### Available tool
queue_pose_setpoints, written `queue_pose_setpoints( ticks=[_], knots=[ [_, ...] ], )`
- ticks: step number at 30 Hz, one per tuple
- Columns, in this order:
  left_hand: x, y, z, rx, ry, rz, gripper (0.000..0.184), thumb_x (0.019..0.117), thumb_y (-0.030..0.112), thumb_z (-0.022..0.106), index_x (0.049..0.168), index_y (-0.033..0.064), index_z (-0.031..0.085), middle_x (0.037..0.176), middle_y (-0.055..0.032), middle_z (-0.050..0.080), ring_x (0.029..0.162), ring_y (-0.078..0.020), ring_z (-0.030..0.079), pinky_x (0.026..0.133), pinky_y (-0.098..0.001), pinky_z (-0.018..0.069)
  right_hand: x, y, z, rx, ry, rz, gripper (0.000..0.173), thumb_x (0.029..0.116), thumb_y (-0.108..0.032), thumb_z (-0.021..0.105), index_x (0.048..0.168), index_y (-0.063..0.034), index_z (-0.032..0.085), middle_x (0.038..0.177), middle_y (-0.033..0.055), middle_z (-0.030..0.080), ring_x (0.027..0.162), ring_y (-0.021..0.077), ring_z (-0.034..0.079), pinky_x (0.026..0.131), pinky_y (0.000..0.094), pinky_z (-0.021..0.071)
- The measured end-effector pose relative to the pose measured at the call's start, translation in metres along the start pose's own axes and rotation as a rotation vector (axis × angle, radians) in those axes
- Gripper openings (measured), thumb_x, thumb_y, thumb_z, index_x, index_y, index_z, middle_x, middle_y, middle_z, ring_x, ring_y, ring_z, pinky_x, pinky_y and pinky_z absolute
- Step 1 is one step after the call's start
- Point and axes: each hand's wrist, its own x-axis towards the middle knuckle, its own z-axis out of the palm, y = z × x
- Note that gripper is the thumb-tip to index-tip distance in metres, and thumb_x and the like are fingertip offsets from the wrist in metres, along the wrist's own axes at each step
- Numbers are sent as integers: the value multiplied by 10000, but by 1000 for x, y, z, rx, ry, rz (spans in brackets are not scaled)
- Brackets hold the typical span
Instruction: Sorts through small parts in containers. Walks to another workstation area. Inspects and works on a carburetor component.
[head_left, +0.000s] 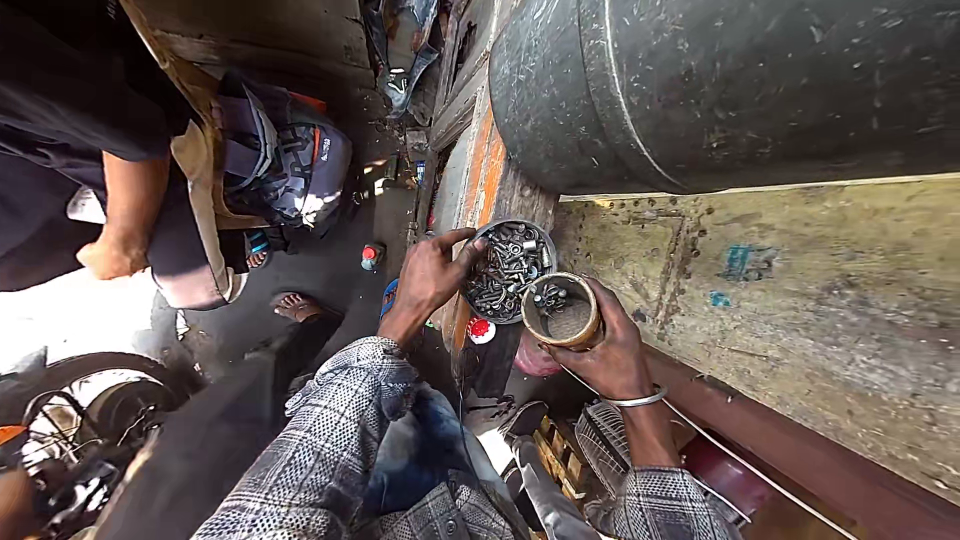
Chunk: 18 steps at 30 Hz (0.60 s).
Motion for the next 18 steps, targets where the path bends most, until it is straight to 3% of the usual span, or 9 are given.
queue_pose_setpoints(
  ticks=[4, 9, 13, 18],
  knots=[
    [2, -6, -1, -61, 53, -29, 362, 1032, 450, 565, 1243, 216, 744, 710, -6, 641, 602, -145, 547, 649, -414, 486, -5, -7, -4, -12, -17, 7, 1121, 583, -303, 954, 1564, -199, 420, 1524, 45, 509, 1341, 175, 547, 1100, 414, 493],
    [3, -8, -4, -65, 75, -69, 329, 1034, 417, 578, 1245, 224, 741, 727, -3, 654, 588, -131, 539, 630, -392, 476, -8, -13, -5, -72, -19, 33, 1133, 598, -413, 936, 1580, -218, 405, 1499, 49, 533, 1323, 210, 559, 1082, 471, 494],
    [-10, -2, -6, -65, 136, 51, 296, 1014, 364, 627, 1235, 203, 740, 622, 45, 533, 499, -77, 422, 529, -297, 396, -12, -19, -7, -88, -12, 28, 1137, 607, -467, 921, 1584, -204, 401, 1497, 53, 536, 1322, 220, 558, 1080, 499, 485],
    [-43, 27, -14, -120, 42, 234, 279, 996, 372, 652, 1159, 174, 761, 639, 70, 580, 491, -23, 445, 492, -234, 403, -17, -27, -9, -85, 9, 21, 1147, 600, -490, 913, 1586, -208, 400, 1492, 39, 536, 1325, 208, 547, 1087, 467, 476]
  ],
)
